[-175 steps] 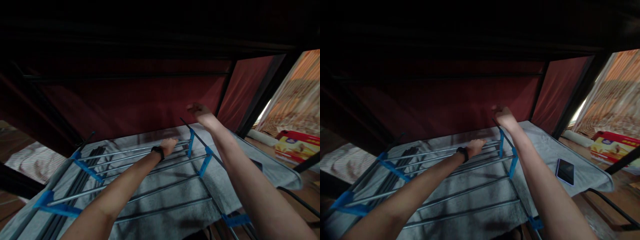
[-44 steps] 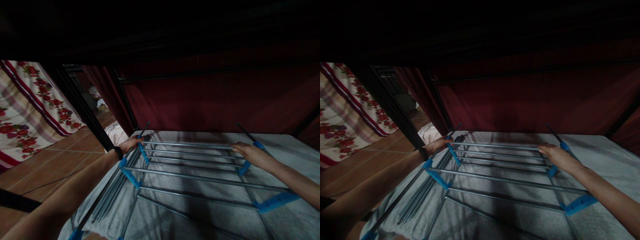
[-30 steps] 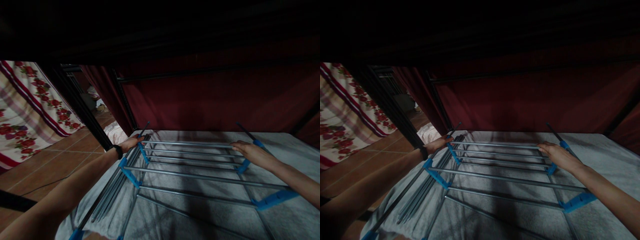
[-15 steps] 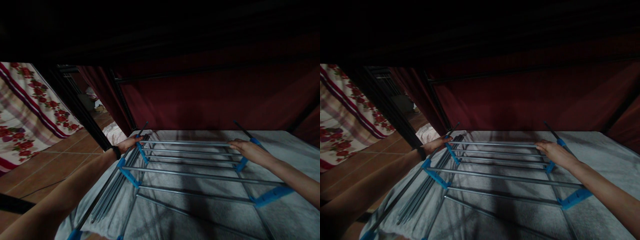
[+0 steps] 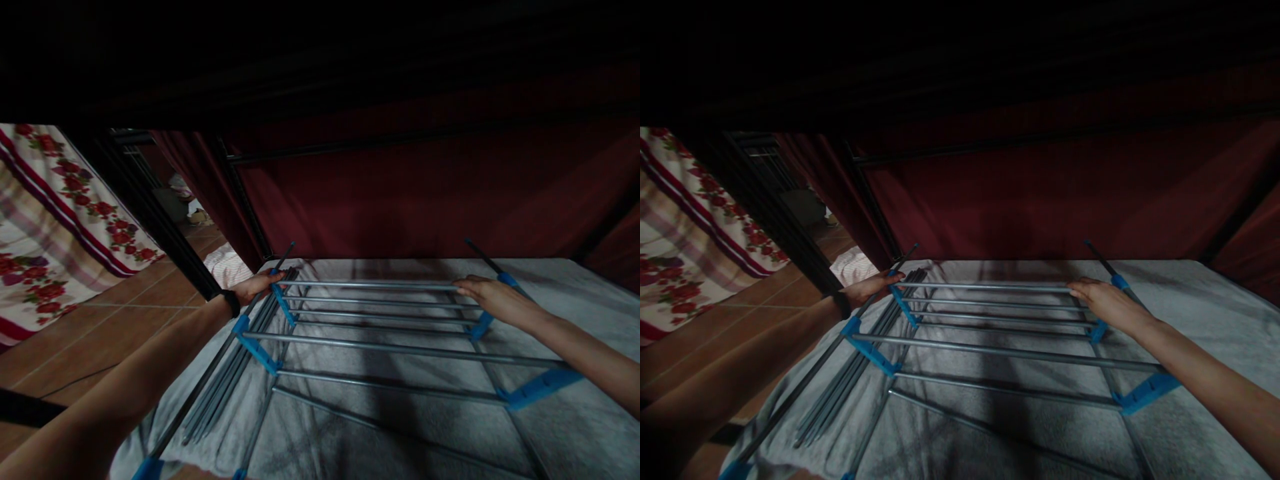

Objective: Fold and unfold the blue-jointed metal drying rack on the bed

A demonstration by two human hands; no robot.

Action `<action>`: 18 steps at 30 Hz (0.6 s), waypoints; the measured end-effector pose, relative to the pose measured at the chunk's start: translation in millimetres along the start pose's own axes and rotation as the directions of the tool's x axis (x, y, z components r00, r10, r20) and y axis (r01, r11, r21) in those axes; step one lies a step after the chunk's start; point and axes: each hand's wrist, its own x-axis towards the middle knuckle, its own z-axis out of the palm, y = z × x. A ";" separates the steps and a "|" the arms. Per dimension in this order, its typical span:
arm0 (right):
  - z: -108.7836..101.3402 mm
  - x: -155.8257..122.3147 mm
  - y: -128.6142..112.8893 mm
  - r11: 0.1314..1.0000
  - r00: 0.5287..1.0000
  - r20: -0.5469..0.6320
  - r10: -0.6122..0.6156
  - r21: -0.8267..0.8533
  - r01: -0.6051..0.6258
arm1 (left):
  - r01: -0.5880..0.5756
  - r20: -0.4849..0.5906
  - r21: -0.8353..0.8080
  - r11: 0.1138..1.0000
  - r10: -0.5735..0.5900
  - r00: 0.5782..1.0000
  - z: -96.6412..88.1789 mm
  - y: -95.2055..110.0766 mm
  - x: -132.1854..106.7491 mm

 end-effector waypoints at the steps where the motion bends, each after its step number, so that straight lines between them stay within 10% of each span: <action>1: -0.3 -0.1 -0.5 1.000 1.000 -0.002 -0.005 -0.004 0.005 | 0.000 0.002 -0.004 1.000 0.000 1.000 0.3 0.2 -0.7; 18: -3.5 1.2 -2.1 0.999 0.999 0.025 0.034 -0.032 -0.033 | -0.012 -0.003 -0.020 1.000 0.012 1.000 -5.7 -6.9 6.3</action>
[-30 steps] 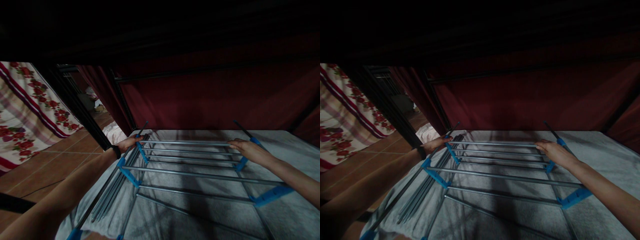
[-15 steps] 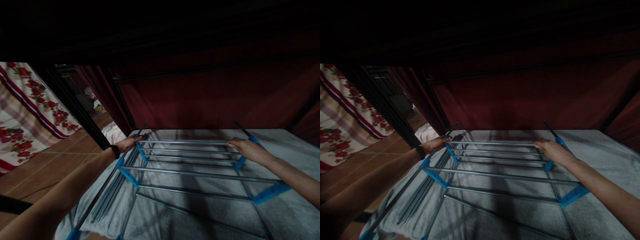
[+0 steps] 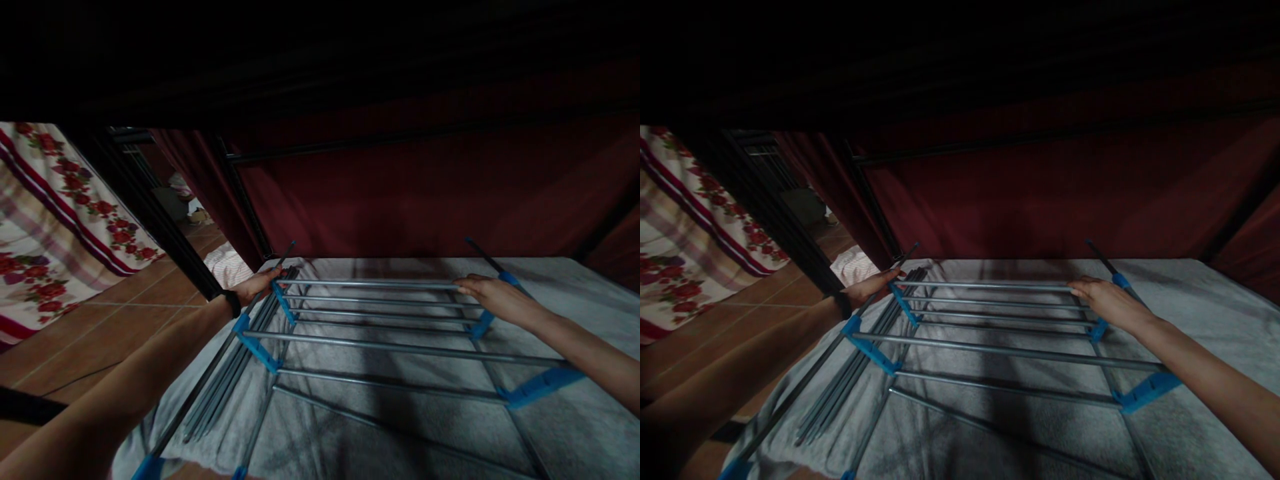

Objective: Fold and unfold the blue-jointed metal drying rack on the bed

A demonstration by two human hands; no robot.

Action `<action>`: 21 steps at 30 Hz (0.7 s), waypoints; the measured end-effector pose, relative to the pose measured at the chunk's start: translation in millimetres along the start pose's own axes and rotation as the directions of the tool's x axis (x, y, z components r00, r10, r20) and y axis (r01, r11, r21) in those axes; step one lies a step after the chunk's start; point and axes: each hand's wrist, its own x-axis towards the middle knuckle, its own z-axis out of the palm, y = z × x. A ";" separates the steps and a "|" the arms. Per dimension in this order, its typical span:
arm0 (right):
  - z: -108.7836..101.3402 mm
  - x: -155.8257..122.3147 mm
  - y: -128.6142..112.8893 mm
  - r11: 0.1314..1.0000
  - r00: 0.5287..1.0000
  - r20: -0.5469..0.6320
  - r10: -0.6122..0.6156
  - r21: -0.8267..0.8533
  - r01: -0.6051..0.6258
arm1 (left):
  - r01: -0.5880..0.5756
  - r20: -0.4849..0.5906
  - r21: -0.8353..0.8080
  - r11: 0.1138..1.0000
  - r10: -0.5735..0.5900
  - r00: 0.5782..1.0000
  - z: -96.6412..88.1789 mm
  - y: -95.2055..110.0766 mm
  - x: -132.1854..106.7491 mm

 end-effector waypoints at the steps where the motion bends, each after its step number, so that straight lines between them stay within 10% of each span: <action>1: -0.3 -0.1 -0.4 1.000 1.000 0.000 -0.001 -0.001 0.001 | 0.004 -0.001 0.008 1.000 -0.004 1.000 -1.3 -1.0 1.0; 21: -2.2 0.1 -1.0 1.000 1.000 -0.001 0.013 0.029 -0.013 | 0.009 -0.036 0.163 0.987 -0.003 0.999 0.0 -1.1 1.3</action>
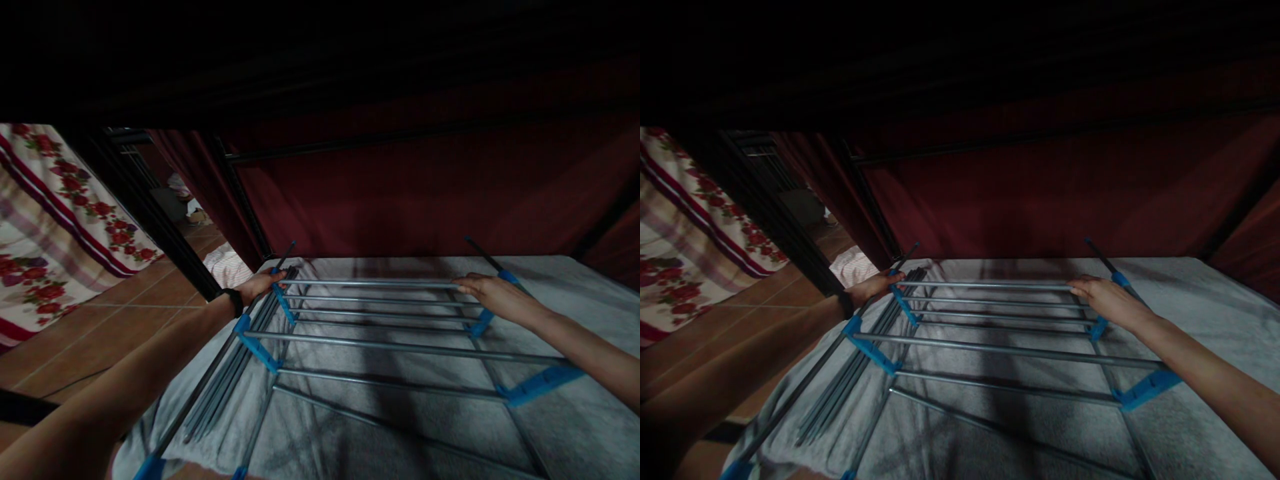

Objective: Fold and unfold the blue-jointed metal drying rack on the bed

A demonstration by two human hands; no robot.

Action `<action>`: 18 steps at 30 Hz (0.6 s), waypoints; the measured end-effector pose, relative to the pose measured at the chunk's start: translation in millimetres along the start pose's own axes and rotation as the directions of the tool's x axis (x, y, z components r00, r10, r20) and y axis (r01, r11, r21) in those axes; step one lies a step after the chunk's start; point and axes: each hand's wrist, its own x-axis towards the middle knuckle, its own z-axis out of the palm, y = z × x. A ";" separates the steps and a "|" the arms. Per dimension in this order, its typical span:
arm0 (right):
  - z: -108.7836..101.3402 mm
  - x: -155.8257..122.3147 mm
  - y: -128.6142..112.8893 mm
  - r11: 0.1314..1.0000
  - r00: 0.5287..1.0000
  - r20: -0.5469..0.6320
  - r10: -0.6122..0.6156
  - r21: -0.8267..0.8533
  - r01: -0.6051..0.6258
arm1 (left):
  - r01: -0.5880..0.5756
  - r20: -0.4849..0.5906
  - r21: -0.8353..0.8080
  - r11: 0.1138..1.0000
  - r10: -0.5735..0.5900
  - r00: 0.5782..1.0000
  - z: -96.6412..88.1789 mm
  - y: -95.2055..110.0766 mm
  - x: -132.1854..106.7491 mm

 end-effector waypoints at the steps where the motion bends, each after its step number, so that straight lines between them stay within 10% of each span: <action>1: -0.4 0.0 -0.5 1.000 1.000 0.002 0.003 0.001 -0.003 | 0.000 0.000 0.012 1.000 0.000 1.000 -0.1 0.8 -0.8; 11: -11.8 -7.4 5.5 0.989 0.977 -0.158 0.146 0.033 -0.143 | 0.009 0.018 -0.004 1.000 -0.009 1.000 6.4 8.4 -9.1; 15: -35.5 -17.5 20.9 0.899 0.824 -0.365 0.434 0.232 -0.371 | 0.015 0.012 -0.043 0.999 -0.015 1.000 10.2 6.5 -6.0; 18: -39.4 -24.8 27.9 0.724 0.730 -0.249 0.636 0.519 -0.454 | 0.024 0.023 -0.059 0.998 -0.022 0.999 11.9 8.5 -5.2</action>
